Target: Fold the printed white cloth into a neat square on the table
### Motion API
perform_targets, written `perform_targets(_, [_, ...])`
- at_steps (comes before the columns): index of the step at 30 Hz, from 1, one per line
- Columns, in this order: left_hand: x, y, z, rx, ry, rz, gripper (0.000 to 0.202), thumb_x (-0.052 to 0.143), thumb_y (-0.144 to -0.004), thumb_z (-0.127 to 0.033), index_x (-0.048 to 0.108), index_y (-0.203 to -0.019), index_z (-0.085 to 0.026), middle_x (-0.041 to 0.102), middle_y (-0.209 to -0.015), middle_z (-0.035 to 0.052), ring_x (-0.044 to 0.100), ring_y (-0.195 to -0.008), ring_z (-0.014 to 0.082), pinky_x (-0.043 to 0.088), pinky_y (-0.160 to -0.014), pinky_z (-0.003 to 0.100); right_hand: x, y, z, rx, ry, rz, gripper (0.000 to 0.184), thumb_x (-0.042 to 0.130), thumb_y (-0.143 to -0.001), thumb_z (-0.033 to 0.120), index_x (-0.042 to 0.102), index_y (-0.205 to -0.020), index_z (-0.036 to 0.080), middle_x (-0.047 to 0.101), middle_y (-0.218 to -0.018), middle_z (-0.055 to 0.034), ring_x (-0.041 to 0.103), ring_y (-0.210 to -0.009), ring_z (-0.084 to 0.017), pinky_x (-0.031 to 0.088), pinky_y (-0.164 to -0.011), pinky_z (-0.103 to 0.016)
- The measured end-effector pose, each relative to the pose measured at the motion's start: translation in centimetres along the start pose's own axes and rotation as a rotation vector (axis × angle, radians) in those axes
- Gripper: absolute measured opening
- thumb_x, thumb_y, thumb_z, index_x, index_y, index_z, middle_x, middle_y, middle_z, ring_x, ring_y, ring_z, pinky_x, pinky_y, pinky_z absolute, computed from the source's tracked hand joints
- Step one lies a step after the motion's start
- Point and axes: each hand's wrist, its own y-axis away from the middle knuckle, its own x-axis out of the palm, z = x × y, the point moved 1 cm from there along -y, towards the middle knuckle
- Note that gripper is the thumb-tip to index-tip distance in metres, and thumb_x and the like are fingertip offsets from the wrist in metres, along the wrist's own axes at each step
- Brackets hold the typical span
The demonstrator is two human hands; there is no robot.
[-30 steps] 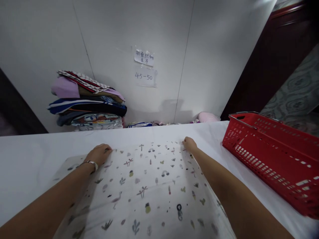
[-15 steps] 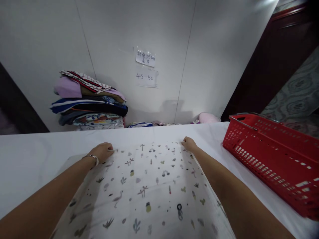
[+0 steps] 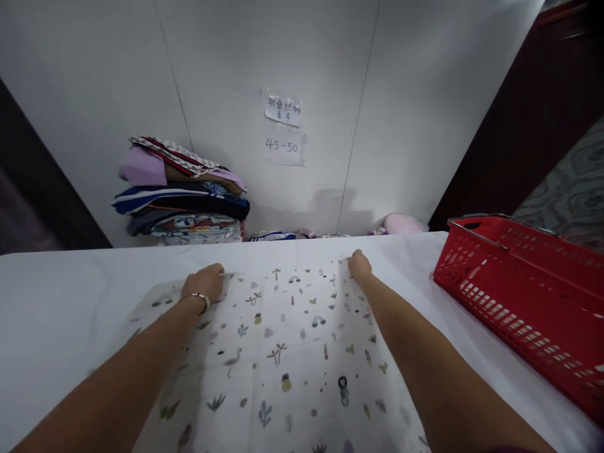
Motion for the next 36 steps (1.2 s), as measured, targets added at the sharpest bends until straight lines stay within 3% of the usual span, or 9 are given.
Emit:
perform_targets(3, [1.0, 1.0, -0.2, 0.045, 0.014, -0.128, 0.044, 0.040, -0.079, -0.023, 0.048, -0.121, -0.012, 0.047, -0.130, 0.0157, 0.041, -0.121, 0.0306, 0.030, -0.099, 0.044, 0.7, 0.6, -0.2, -0.035, 0.028, -0.010, 0.031, 0.035, -0.088, 0.021, 0.043, -0.117, 0.015, 0.060, -0.104, -0.0133, 0.057, -0.092, -0.022, 0.040, -0.071, -0.029])
perform_targets(5, [1.6, 1.8, -0.3, 0.096, 0.012, -0.136, 0.049, 0.040, -0.081, -0.030, 0.044, -0.127, -0.014, 0.039, -0.138, 0.0132, 0.031, -0.129, 0.0292, 0.022, -0.104, 0.045, 0.7, 0.7, -0.5, -0.064, 0.045, -0.013, 0.034, 0.034, -0.088, 0.022, 0.041, -0.121, 0.016, 0.057, -0.110, -0.0137, 0.055, -0.099, -0.022, 0.039, -0.075, -0.030])
perform_targets(11, [2.9, 3.5, -1.0, 0.152, -0.006, 0.079, 0.059, 0.027, -0.085, -0.049, 0.033, -0.137, -0.021, 0.020, -0.148, 0.0072, 0.013, -0.136, 0.0259, 0.015, -0.106, 0.049, 0.5, 1.6, 0.2, -0.133, 0.103, -0.055, 0.043, 0.040, -0.088, 0.028, 0.037, -0.128, 0.015, 0.049, -0.124, -0.0157, 0.043, -0.115, -0.027, 0.034, -0.089, -0.036])
perform_targets(14, [2.9, 3.6, -1.1, 0.143, 0.013, 0.122, 0.060, 0.025, -0.086, -0.050, 0.030, -0.138, -0.021, 0.019, -0.148, 0.0068, 0.013, -0.136, 0.0259, 0.014, -0.106, 0.050, 1.4, 3.5, 2.3, -0.378, 0.155, -0.048, 0.045, 0.035, -0.090, 0.030, 0.033, -0.133, 0.016, 0.034, -0.140, -0.0127, 0.025, -0.129, -0.024, 0.020, -0.102, -0.037])
perform_targets(16, [2.9, 3.6, -1.1, 0.144, 0.019, 0.124, 0.060, 0.025, -0.086, -0.050, 0.030, -0.139, -0.021, 0.019, -0.148, 0.0064, 0.013, -0.136, 0.0257, 0.013, -0.106, 0.050, 2.5, 5.0, 3.7, -0.562, 0.175, 0.031, 0.049, 0.031, -0.091, 0.037, 0.030, -0.136, 0.016, 0.026, -0.145, -0.0098, 0.015, -0.134, -0.022, 0.011, -0.106, -0.037])
perform_targets(18, [2.9, 3.5, -1.0, 0.143, 0.019, 0.120, 0.060, 0.025, -0.086, -0.050, 0.030, -0.139, -0.022, 0.020, -0.148, 0.0058, 0.013, -0.136, 0.0252, 0.013, -0.107, 0.049, 3.4, 5.9, 4.6, -0.616, 0.175, 0.131, 0.055, 0.028, -0.091, 0.048, 0.029, -0.137, 0.018, 0.024, -0.146, -0.0078, 0.012, -0.135, -0.022, 0.008, -0.106, -0.039])
perform_targets(25, [3.4, 3.3, -0.6, 0.157, 0.036, 0.091, 0.059, 0.027, -0.085, -0.050, 0.032, -0.138, -0.023, 0.023, -0.147, 0.0066, 0.016, -0.136, 0.0256, 0.014, -0.106, 0.050, 3.2, 4.9, 3.2, -0.431, 0.211, 0.236, 0.066, 0.020, -0.088, 0.059, 0.027, -0.139, 0.018, 0.017, -0.149, -0.0088, 0.010, -0.135, -0.023, 0.007, -0.106, -0.043])
perform_targets(30, [3.4, 3.2, -0.6, 0.155, 0.048, 0.102, 0.060, 0.028, -0.085, -0.051, 0.031, -0.138, -0.023, 0.022, -0.147, 0.0062, 0.015, -0.136, 0.0257, 0.013, -0.106, 0.050, 2.7, 4.9, 1.0, -0.475, 0.229, 0.168, 0.067, 0.017, -0.088, 0.059, 0.025, -0.139, 0.017, 0.019, -0.148, -0.0097, 0.010, -0.135, -0.024, 0.007, -0.106, -0.041])
perform_targets(36, [3.2, 3.3, -0.7, 0.125, 0.036, 0.127, 0.062, 0.025, -0.084, -0.052, 0.028, -0.139, -0.022, 0.017, -0.149, 0.0059, 0.011, -0.136, 0.0253, 0.013, -0.107, 0.050, 2.2, 5.6, 1.0, -0.455, 0.250, 0.184, 0.063, 0.021, -0.089, 0.056, 0.029, -0.138, 0.018, 0.022, -0.147, -0.0089, 0.015, -0.134, -0.024, 0.013, -0.106, -0.040])
